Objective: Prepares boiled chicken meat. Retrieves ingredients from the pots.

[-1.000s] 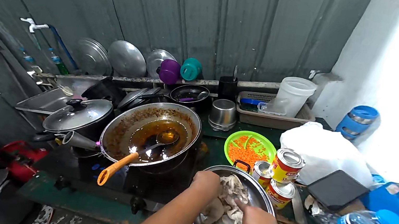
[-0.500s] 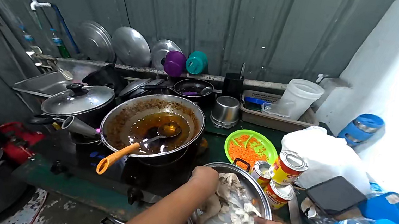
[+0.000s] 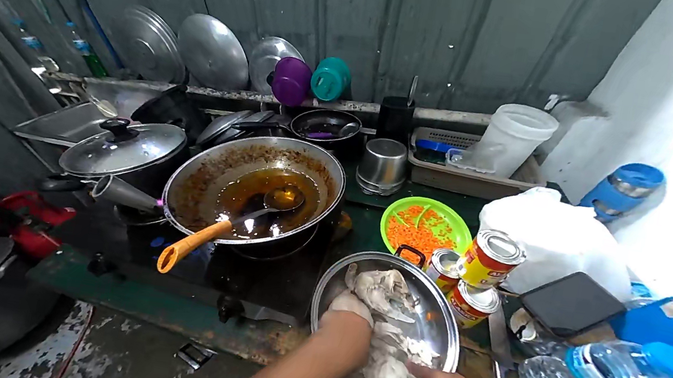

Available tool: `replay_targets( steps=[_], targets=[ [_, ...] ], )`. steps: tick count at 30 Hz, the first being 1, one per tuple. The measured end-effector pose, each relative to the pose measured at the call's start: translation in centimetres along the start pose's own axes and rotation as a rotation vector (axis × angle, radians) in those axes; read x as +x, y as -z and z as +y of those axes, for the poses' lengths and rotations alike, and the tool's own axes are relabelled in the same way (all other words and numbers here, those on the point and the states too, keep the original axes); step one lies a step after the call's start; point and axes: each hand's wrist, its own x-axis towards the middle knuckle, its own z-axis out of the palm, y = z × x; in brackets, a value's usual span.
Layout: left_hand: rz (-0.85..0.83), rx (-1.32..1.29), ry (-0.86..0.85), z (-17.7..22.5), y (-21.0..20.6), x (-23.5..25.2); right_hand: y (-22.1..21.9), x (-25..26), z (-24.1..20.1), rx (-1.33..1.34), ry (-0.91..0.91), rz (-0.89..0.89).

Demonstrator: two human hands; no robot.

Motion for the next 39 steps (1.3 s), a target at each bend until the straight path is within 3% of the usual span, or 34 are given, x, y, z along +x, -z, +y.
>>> replay_targets(
  steps=[6, 12, 17, 25, 28, 31, 34, 36, 39],
  targets=[
    [-0.028, 0.040, 0.028, 0.5, -0.7, 1.5, 0.8, -1.1, 2.9, 0.011, 0.039, 0.056],
    [0.039, 0.034, 0.070, 0.4, -0.6, 2.2, -0.2, -0.8, 0.9, -0.036, 0.090, -0.012],
    [0.025, -0.038, 0.014, -1.0, -0.9, 0.3, 0.2, -0.3, 1.9, 0.019, 0.055, 0.067],
    [0.016, 0.001, 0.126, -0.2, -2.7, 0.4, 1.0, -1.2, 1.6, 0.006, 0.129, 0.114],
    [0.042, -0.033, 0.170, -0.6, -3.1, 0.3, 0.0, 0.0, 0.4, -0.042, 0.114, 0.046],
    [0.059, -0.047, 0.207, -1.2, -2.7, -0.1, -0.2, -0.5, 0.5, -0.063, 0.136, -0.009],
    [0.084, -0.041, 0.202, -1.5, -2.0, -0.6, 0.9, -0.1, 1.5, 0.007, 0.137, 0.061],
    [0.107, -0.051, 0.196, -1.0, -1.8, 0.1, 1.1, 1.5, 0.7, 0.009, 0.091, 0.113],
    [0.081, -0.033, 0.174, 0.1, -1.6, 1.3, 0.9, 2.0, -0.8, -0.080, 0.088, 0.053]
  ],
)
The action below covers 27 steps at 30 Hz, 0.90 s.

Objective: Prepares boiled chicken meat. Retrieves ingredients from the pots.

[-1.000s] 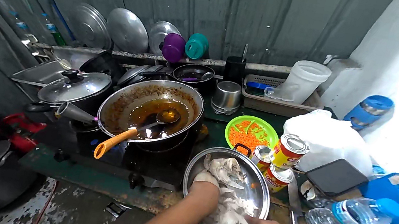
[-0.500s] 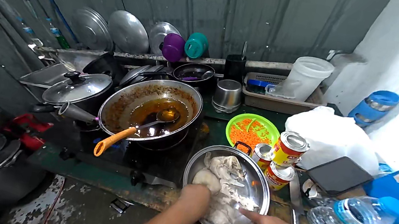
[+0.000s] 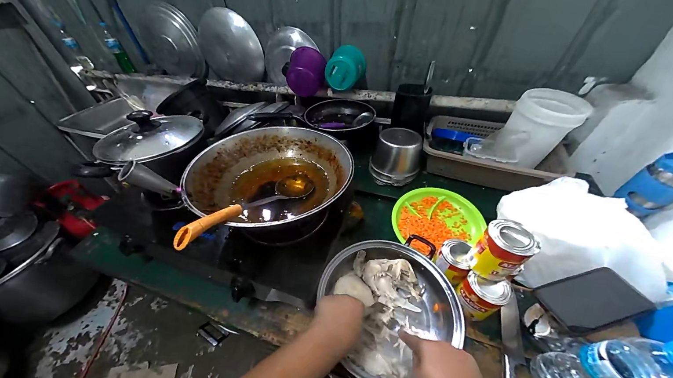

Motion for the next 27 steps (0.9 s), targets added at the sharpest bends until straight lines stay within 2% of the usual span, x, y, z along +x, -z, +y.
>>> replay_targets(
  steps=[3, 7, 12, 16, 21, 27],
  targets=[
    [-0.039, 0.041, -0.007, 0.7, 0.9, 0.0, 0.8, -1.5, 1.2, -0.011, 0.025, -0.052],
    [-0.064, 0.061, -0.021, 1.0, 0.7, -0.5, 1.2, -0.1, 1.8, 0.083, -0.018, 0.065],
    [-0.036, 0.006, 0.057, -1.3, 0.2, -0.9, 0.2, 0.4, 2.1, 0.019, -0.004, 0.012],
    [-0.032, -0.137, -0.011, -1.6, -0.6, -1.6, -0.1, 0.0, 2.9, -0.020, 0.036, -0.007],
    [-0.050, -0.063, -0.002, -0.8, -0.8, -0.8, -0.6, 0.2, 1.9, -0.006, 0.050, 0.025],
    [-0.046, 0.004, 0.000, -0.5, -0.2, -1.0, 0.7, -1.3, 4.2, 0.074, 0.038, 0.100]
  ],
)
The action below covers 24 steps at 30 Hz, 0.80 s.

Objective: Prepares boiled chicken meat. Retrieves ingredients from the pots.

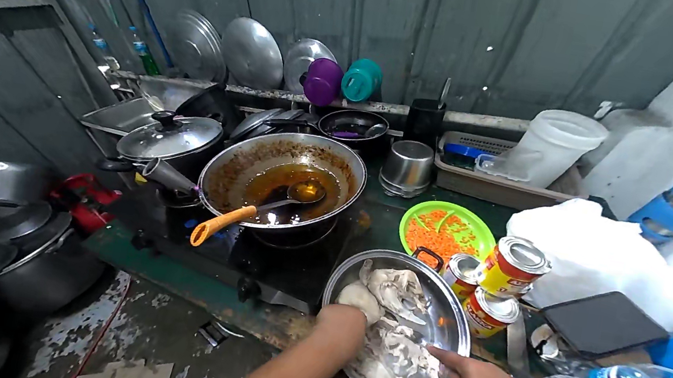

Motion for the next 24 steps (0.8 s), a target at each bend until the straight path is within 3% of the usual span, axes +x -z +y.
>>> replay_targets(
  steps=[3, 7, 11, 17, 21, 24],
  targets=[
    [0.011, 0.028, -0.034, 0.1, -0.6, -0.8, 0.1, 0.9, -0.8, 0.059, -0.001, 0.031],
    [0.017, 0.041, -0.008, -0.8, -1.2, -0.9, -1.5, 2.5, -2.4, -0.041, 0.002, -0.056],
    [0.036, 0.005, 0.002, -2.6, -0.2, -1.0, 0.4, 1.1, -1.4, -0.098, -0.005, -0.103],
    [0.045, -0.005, 0.050, -3.5, 0.2, -0.7, -0.4, 4.7, -4.1, -0.066, 0.023, -0.017],
    [0.041, -0.020, 0.073, -4.5, -0.1, -0.4, -0.6, 2.9, -2.2, -0.109, 0.065, -0.095],
    [0.031, -0.124, -0.005, -4.4, 0.1, -1.0, -0.7, 2.0, -1.1, -0.108, 0.075, -0.112]
  ],
)
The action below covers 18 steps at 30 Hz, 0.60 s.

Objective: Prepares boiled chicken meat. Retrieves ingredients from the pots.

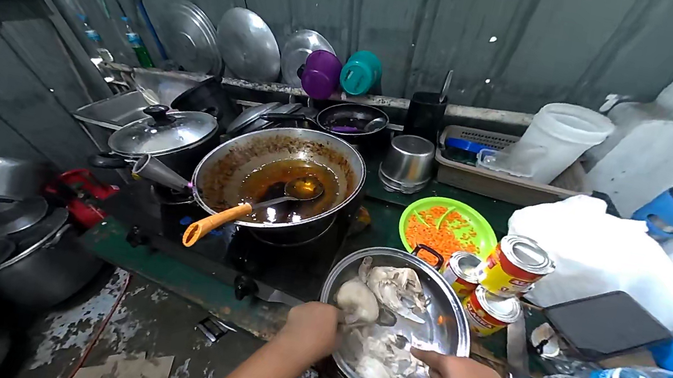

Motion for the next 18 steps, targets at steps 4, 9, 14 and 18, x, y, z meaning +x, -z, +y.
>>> replay_targets(
  steps=[4, 9, 14, 18],
  targets=[
    [-0.026, -0.008, -0.008, 1.2, -0.4, 0.5, -0.8, 1.1, -0.8, 0.024, 0.025, 0.040],
    [-0.029, 0.071, 0.010, 3.0, 0.3, 1.7, -1.0, 0.7, 0.2, -0.017, 0.030, 0.055],
    [-0.026, 0.165, 0.020, 4.5, 0.3, 1.8, -1.0, -0.1, -0.2, -0.070, 0.036, 0.059],
    [-0.019, 0.193, 0.012, 4.5, 0.2, 2.3, -0.3, -1.3, 0.0, -0.044, 0.038, 0.060]
  ],
)
